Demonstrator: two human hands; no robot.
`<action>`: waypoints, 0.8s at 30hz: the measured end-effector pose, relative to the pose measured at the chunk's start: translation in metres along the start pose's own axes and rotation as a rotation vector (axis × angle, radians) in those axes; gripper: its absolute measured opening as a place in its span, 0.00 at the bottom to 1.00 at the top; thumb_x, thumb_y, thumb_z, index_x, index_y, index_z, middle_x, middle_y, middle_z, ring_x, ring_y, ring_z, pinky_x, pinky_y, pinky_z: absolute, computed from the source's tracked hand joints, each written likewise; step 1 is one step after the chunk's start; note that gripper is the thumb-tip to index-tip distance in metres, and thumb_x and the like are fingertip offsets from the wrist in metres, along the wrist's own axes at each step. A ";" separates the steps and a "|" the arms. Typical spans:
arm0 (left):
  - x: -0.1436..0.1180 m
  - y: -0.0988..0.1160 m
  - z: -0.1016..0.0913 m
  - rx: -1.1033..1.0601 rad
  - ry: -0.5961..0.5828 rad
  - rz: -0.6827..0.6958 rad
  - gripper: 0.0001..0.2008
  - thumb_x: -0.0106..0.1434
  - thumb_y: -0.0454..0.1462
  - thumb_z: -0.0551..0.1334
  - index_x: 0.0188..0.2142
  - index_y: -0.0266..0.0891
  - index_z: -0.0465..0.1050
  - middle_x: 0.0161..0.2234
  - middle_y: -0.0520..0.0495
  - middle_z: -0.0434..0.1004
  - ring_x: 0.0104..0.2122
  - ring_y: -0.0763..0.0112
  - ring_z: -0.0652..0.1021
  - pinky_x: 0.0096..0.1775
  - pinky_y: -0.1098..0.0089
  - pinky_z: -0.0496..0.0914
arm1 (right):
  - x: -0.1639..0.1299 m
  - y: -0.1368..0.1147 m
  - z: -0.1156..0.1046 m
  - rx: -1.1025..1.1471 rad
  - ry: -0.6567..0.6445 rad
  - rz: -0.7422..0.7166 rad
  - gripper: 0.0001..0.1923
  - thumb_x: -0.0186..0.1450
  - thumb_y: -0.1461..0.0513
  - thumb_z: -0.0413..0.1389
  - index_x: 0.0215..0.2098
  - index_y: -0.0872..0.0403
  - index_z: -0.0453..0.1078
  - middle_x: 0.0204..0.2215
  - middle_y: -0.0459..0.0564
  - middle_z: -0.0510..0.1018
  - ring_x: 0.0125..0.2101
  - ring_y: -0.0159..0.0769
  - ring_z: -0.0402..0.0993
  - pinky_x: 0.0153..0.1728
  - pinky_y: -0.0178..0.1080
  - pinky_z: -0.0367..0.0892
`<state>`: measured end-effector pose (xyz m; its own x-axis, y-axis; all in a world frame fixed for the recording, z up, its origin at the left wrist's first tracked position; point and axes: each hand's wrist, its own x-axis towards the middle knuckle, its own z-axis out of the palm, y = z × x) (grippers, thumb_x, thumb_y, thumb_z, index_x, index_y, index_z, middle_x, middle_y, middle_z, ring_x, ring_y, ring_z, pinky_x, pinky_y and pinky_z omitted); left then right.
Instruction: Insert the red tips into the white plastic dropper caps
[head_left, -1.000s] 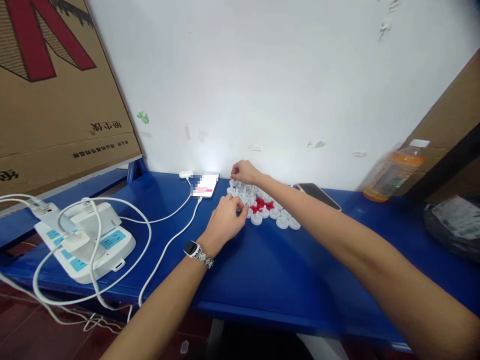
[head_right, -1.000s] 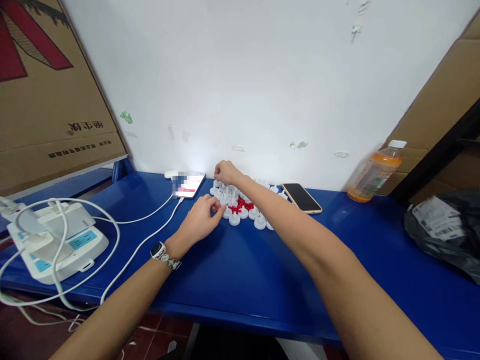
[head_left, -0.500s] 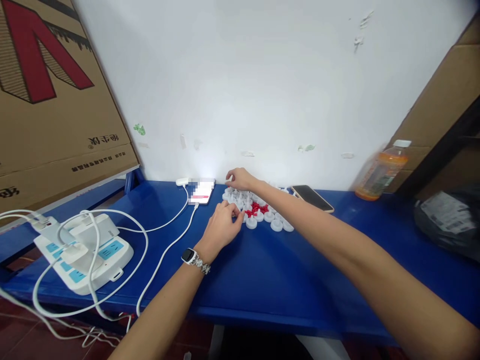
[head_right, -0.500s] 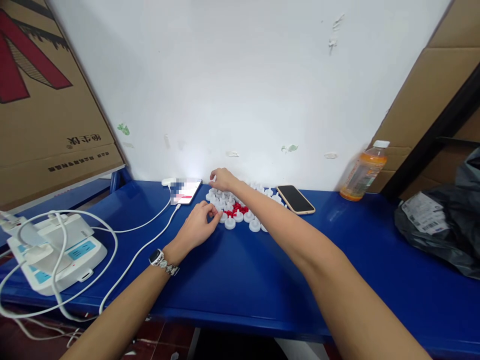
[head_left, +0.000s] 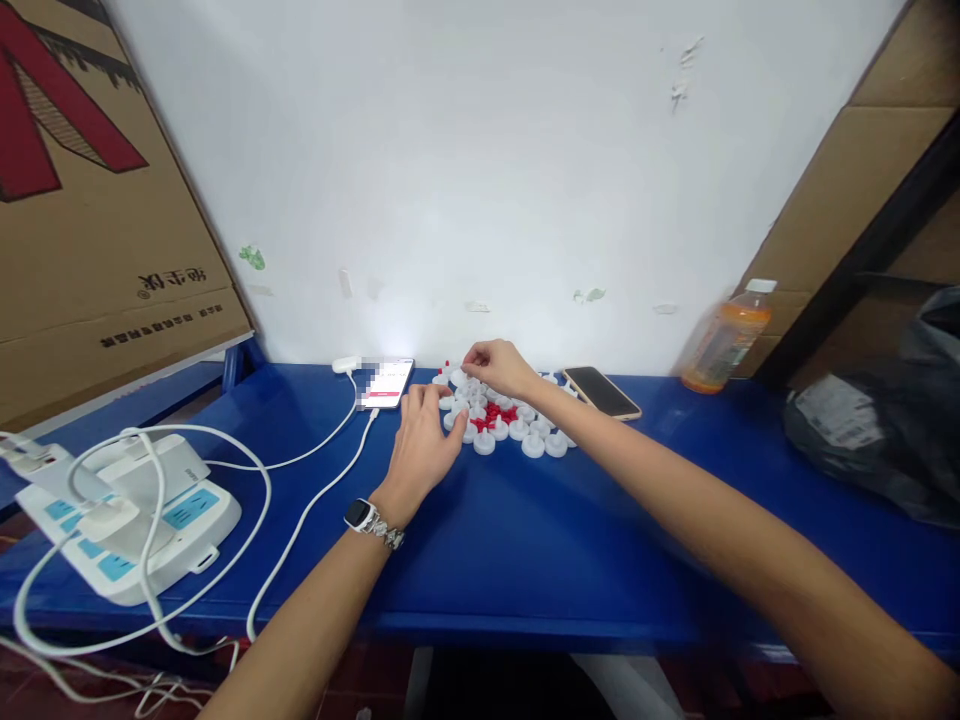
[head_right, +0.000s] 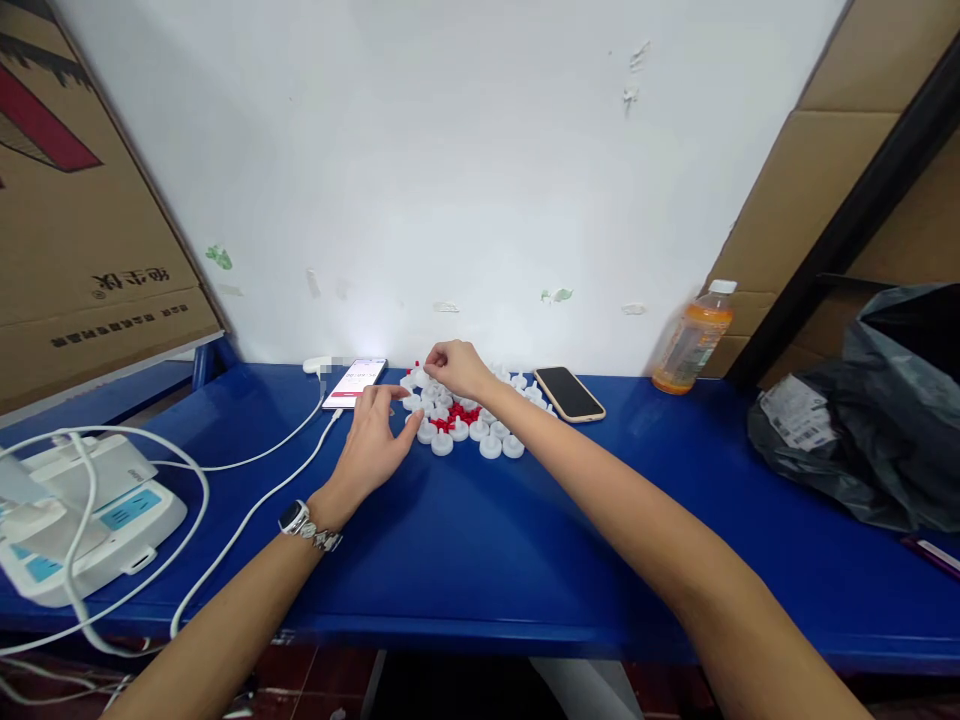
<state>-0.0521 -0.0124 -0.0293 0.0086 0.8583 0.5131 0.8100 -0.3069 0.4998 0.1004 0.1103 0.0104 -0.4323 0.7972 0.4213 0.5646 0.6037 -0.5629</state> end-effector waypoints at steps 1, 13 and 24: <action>0.000 0.002 0.000 -0.003 0.021 0.004 0.19 0.68 0.46 0.57 0.54 0.42 0.63 0.53 0.40 0.66 0.54 0.53 0.68 0.46 0.57 0.71 | -0.011 -0.005 -0.005 0.073 0.008 -0.003 0.07 0.62 0.62 0.58 0.33 0.58 0.76 0.28 0.50 0.81 0.29 0.32 0.75 0.32 0.33 0.66; -0.002 0.002 0.009 -0.014 -0.153 0.172 0.16 0.73 0.45 0.50 0.53 0.40 0.66 0.50 0.43 0.73 0.51 0.57 0.71 0.51 0.56 0.68 | -0.066 0.004 -0.029 -0.151 -0.079 0.013 0.09 0.63 0.58 0.58 0.35 0.54 0.78 0.30 0.49 0.80 0.33 0.36 0.73 0.38 0.37 0.62; -0.003 0.004 0.009 -0.025 -0.190 0.210 0.17 0.73 0.46 0.49 0.53 0.41 0.65 0.49 0.44 0.73 0.50 0.58 0.70 0.51 0.56 0.68 | -0.061 0.015 -0.022 -0.250 -0.064 0.002 0.07 0.61 0.59 0.60 0.31 0.53 0.77 0.33 0.50 0.80 0.42 0.43 0.71 0.46 0.44 0.59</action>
<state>-0.0436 -0.0123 -0.0354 0.2862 0.8358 0.4685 0.7643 -0.4940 0.4145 0.1510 0.0705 -0.0077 -0.4701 0.8015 0.3698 0.7187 0.5907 -0.3668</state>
